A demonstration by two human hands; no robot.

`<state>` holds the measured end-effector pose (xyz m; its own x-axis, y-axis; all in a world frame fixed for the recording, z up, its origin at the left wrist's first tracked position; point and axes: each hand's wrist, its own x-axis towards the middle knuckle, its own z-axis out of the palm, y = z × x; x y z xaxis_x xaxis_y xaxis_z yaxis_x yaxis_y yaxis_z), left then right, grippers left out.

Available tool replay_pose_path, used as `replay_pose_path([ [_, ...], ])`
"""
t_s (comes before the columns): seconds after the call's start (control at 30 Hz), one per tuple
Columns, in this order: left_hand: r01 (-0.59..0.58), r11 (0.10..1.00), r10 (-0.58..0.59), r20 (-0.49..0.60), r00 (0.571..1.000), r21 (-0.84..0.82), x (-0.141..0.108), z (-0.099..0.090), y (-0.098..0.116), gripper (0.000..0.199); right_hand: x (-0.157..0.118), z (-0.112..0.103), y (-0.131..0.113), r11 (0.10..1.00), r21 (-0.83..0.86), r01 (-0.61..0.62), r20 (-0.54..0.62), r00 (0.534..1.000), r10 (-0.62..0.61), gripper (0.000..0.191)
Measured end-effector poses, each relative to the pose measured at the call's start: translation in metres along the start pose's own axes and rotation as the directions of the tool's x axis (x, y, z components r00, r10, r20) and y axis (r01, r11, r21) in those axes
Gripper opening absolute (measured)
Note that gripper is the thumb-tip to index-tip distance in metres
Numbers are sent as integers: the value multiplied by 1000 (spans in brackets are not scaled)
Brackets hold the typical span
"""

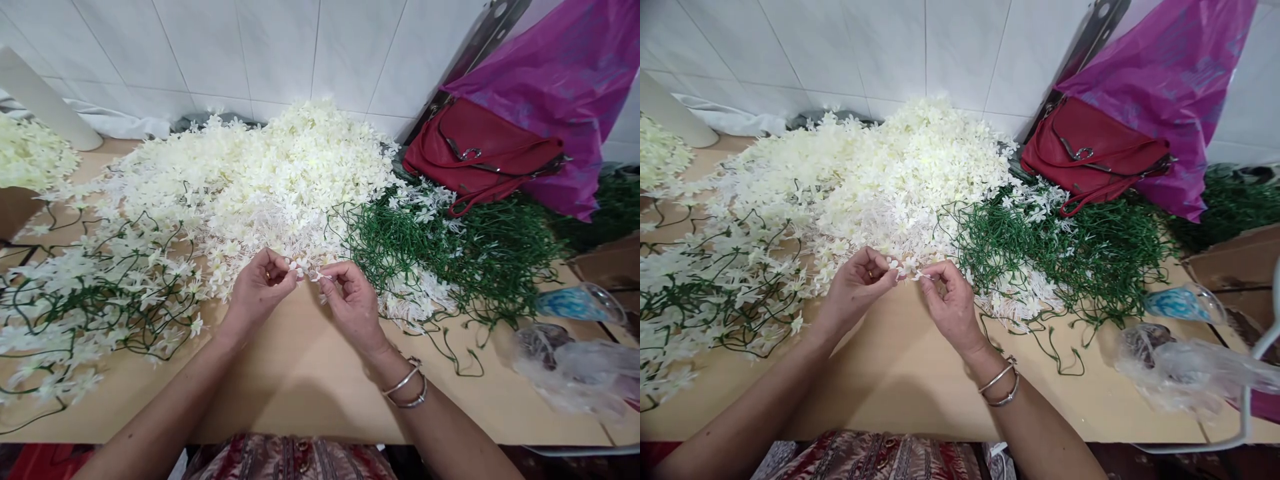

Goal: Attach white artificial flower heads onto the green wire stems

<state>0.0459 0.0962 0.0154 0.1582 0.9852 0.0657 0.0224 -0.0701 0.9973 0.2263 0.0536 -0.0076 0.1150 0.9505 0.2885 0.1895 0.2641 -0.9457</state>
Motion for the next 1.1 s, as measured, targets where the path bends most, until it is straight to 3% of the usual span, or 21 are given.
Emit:
replay_pose_path([
  [0.13,15,998,-14,11,1000,-55,-3,1,-6,32,0,-1,3,1000,5,-26,5,1000,26,5],
  [0.3,47,999,-48,24,999,23,-4,-1,-12,23,0,-1,4,999,24,-22,7,1000,22,4],
  [0.87,-56,982,44,70,997,182,-9,-3,-12,16,1,-2,5,1000,13,0,-6,1000,0,4],
  [1.1,-3,1000,1,57,998,20,-9,-2,-18,24,1,-2,5,1000,19,2,-11,1000,-2,3],
])
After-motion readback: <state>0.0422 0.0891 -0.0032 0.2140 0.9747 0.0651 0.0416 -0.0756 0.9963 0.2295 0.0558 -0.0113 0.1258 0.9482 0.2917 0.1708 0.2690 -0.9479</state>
